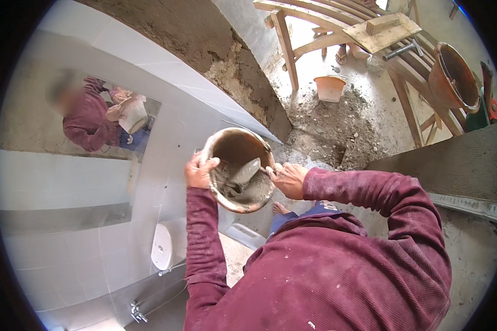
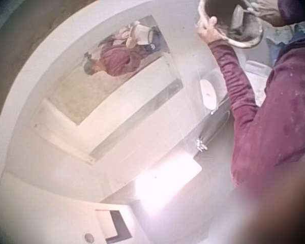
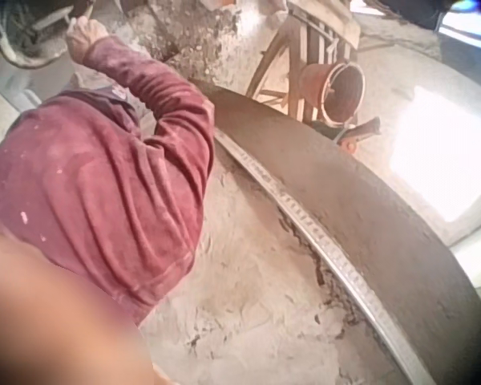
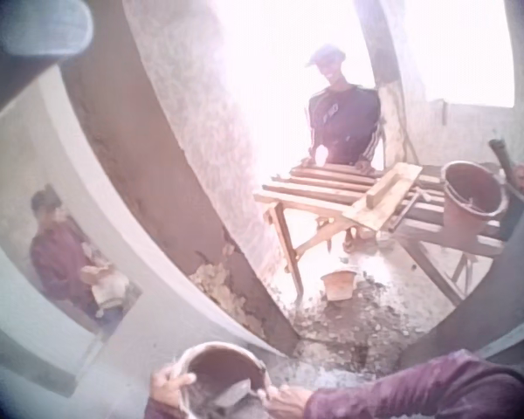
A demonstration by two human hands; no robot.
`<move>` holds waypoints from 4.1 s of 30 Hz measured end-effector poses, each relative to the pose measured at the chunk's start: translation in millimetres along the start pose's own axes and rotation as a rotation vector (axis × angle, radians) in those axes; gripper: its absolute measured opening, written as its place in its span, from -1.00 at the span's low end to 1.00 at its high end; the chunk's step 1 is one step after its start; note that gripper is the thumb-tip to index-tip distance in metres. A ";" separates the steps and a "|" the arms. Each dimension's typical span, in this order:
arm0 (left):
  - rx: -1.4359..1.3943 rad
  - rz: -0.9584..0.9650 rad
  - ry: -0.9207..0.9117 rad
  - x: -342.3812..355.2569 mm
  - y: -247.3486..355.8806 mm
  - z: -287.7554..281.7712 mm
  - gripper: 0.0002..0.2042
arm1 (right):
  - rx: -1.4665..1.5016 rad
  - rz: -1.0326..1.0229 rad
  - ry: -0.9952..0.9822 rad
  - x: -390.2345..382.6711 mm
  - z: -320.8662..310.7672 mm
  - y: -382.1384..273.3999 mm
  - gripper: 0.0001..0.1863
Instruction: The person scoops cement from a bucket with a trowel and applies it to the riser of a spiral staircase. They repeatedly smooth the surface and add more material to cover the exposed brickwork.
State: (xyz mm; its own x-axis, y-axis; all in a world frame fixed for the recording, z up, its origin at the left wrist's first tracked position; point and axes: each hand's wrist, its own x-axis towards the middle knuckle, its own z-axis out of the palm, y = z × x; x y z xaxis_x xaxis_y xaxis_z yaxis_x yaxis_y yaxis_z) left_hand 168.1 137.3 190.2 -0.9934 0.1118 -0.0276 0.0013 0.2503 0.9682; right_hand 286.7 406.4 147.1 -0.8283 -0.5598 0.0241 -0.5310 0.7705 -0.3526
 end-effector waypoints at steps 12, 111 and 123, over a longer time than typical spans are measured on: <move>0.388 0.215 -0.374 -19.5 45.7 92.7 -0.81 | 1.180 0.161 -0.477 -22.2 15.6 33.6 -0.87; 0.148 -0.473 0.378 -19.7 -126.6 -125.7 -0.69 | 2.499 0.231 0.429 184.7 -146.9 74.6 -0.49; -0.083 -0.579 0.441 -3.5 -123.2 -118.2 -0.57 | 2.591 0.359 0.625 169.6 -44.3 86.9 -0.46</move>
State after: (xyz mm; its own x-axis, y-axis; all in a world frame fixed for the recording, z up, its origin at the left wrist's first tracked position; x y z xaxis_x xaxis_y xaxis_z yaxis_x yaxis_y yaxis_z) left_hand 157.8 -7.5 100.5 -0.7864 -0.4183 -0.4545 -0.5292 0.0768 0.8450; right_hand 92.2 392.0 162.0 -0.9465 -0.1545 -0.2833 0.2052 -0.9658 -0.1588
